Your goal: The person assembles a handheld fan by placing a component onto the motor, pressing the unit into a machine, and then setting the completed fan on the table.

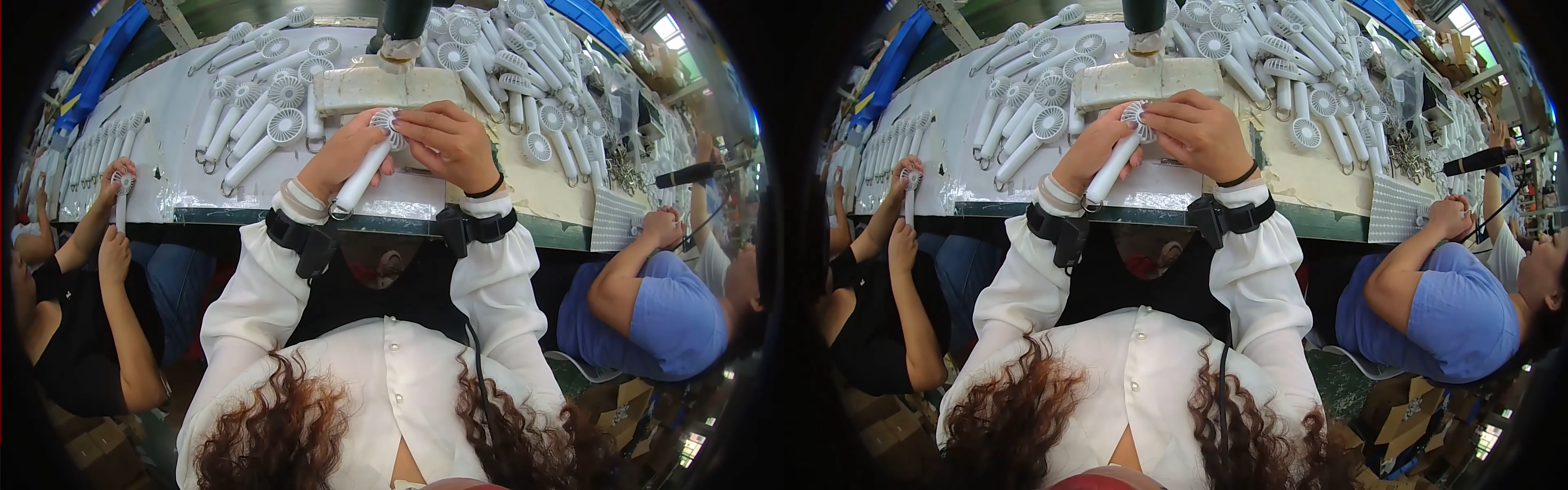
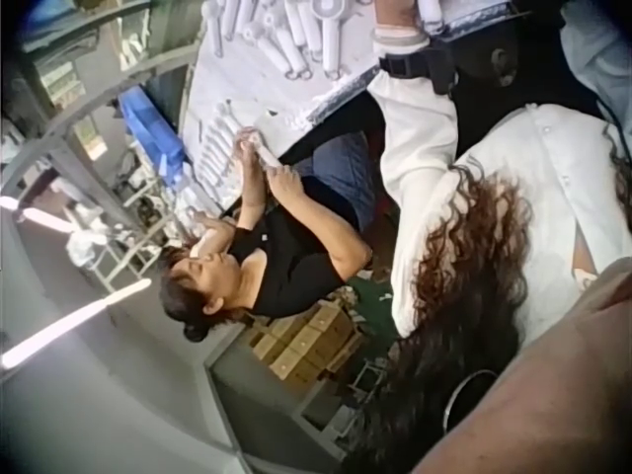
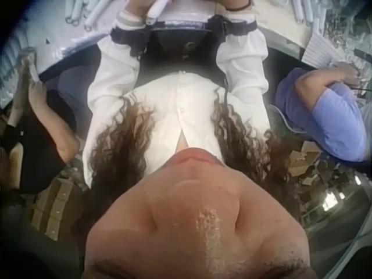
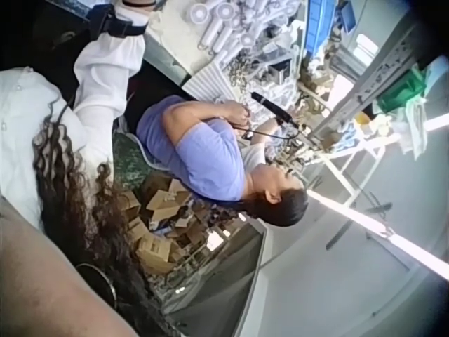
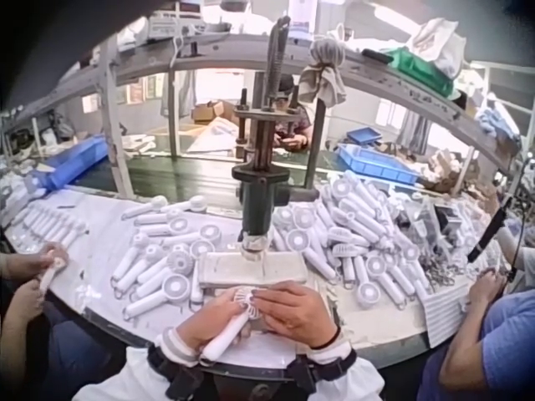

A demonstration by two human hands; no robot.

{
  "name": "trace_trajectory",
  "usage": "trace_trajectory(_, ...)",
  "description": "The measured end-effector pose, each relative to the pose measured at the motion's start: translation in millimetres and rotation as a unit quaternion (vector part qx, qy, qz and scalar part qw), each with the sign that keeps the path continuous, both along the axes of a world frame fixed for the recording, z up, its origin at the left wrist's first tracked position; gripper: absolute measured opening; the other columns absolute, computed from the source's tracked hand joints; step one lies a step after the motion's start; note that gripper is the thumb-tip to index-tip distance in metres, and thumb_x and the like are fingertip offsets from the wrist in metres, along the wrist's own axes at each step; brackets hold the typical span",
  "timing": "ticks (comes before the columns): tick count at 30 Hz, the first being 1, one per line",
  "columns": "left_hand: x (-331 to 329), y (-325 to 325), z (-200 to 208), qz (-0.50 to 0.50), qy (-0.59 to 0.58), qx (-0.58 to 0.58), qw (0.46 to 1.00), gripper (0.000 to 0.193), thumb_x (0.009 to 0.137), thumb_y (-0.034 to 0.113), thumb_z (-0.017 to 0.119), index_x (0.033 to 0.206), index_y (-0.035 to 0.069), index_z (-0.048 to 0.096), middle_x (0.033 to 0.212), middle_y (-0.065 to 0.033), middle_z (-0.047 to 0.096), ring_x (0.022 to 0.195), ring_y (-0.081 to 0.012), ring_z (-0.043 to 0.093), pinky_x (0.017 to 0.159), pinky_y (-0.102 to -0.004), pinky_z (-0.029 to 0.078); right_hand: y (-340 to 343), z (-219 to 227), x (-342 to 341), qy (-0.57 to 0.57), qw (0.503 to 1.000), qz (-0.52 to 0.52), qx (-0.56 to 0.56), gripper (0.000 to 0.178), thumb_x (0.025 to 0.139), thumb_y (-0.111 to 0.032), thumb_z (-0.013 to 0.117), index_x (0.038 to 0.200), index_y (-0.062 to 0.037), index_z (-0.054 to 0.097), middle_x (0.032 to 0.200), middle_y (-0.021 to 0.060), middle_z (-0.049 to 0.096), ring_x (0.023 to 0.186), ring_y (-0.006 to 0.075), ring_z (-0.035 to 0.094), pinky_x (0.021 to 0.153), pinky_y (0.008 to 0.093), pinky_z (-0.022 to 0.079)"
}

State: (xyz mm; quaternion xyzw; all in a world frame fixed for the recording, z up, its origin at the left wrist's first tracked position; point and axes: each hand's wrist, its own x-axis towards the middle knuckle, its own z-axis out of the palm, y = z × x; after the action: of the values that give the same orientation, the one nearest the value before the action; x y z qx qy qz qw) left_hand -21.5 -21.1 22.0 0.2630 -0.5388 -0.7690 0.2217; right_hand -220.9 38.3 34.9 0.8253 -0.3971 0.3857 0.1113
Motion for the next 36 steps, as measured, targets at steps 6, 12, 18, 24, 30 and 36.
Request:
trace_trajectory(6,0.2,-0.8,-1.1,0.0,0.003,-0.004,1.0,0.04,0.097,0.019,0.041,0.134,0.004,0.039,0.073,-0.0105,0.062,0.053,-0.015,0.059,0.044,-0.0256,0.049,-1.1,-1.5,1.2,-0.013,1.0,0.006,-0.001,0.035,0.066,0.001,0.071,0.1,-0.0091,0.072,0.103,0.0024,0.07,0.085,0.0214,0.064,0.071,0.0295,0.055)
trace_trajectory(12,-0.4,0.6,0.8,-0.013,0.036,0.013,0.999,0.04,0.098,0.019,0.044,0.133,0.002,0.038,0.091,-0.0123,0.06,0.063,-0.0178,0.064,0.048,-0.0276,0.054,-3.2,-2.8,0.5,-0.032,0.999,0.017,0.011,0.033,0.068,0.003,0.07,0.1,-0.0077,0.071,0.103,0.0044,0.07,0.084,0.0225,0.063,0.072,0.0302,0.054)
trace_trajectory(18,0.4,0.6,-0.5,-0.035,0.082,0.019,0.996,0.039,0.098,0.018,0.048,0.13,0.0,0.037,0.106,-0.0128,0.056,0.074,-0.0221,0.068,0.052,-0.0307,0.058,-3.9,-3.5,-2.1,-0.05,0.998,0.01,0.03,0.03,0.071,0.001,0.07,0.099,-0.0074,0.071,0.102,0.0042,0.07,0.083,0.0225,0.063,0.072,0.0307,0.053)
trace_trajectory(24,1.6,0.6,-2.4,-0.044,0.1,0.021,0.994,0.036,0.098,0.017,0.049,0.128,0.0,0.038,0.105,-0.0127,0.056,0.077,-0.0231,0.069,0.055,-0.0321,0.059,-3.4,-2.6,-1.3,-0.058,0.997,0.009,0.046,0.028,0.072,0.001,0.07,0.099,-0.0075,0.071,0.103,0.0041,0.07,0.083,0.0225,0.062,0.073,0.0311,0.052)
trace_trajectory(30,0.3,2.5,-1.2,-0.052,0.084,0.0,0.995,0.045,0.1,0.02,0.048,0.137,0.002,0.032,0.109,-0.0116,0.057,0.08,-0.0214,0.069,0.054,-0.0281,0.058,-2.5,-2.2,-2.7,-0.065,0.996,0.009,0.051,0.029,0.072,0.002,0.069,0.099,-0.0069,0.071,0.103,0.0047,0.071,0.084,0.0226,0.062,0.075,0.0312,0.052)
trace_trajectory(36,0.5,3.9,-0.7,-0.067,0.1,-0.014,0.993,0.046,0.099,0.019,0.05,0.139,0.004,0.03,0.114,-0.0117,0.056,0.087,-0.025,0.069,0.058,-0.0289,0.059,0.3,0.4,-5.5,-0.07,0.995,0.01,0.075,0.031,0.071,0.006,0.067,0.099,-0.0041,0.071,0.103,0.0083,0.071,0.086,0.0228,0.064,0.076,0.0312,0.052)
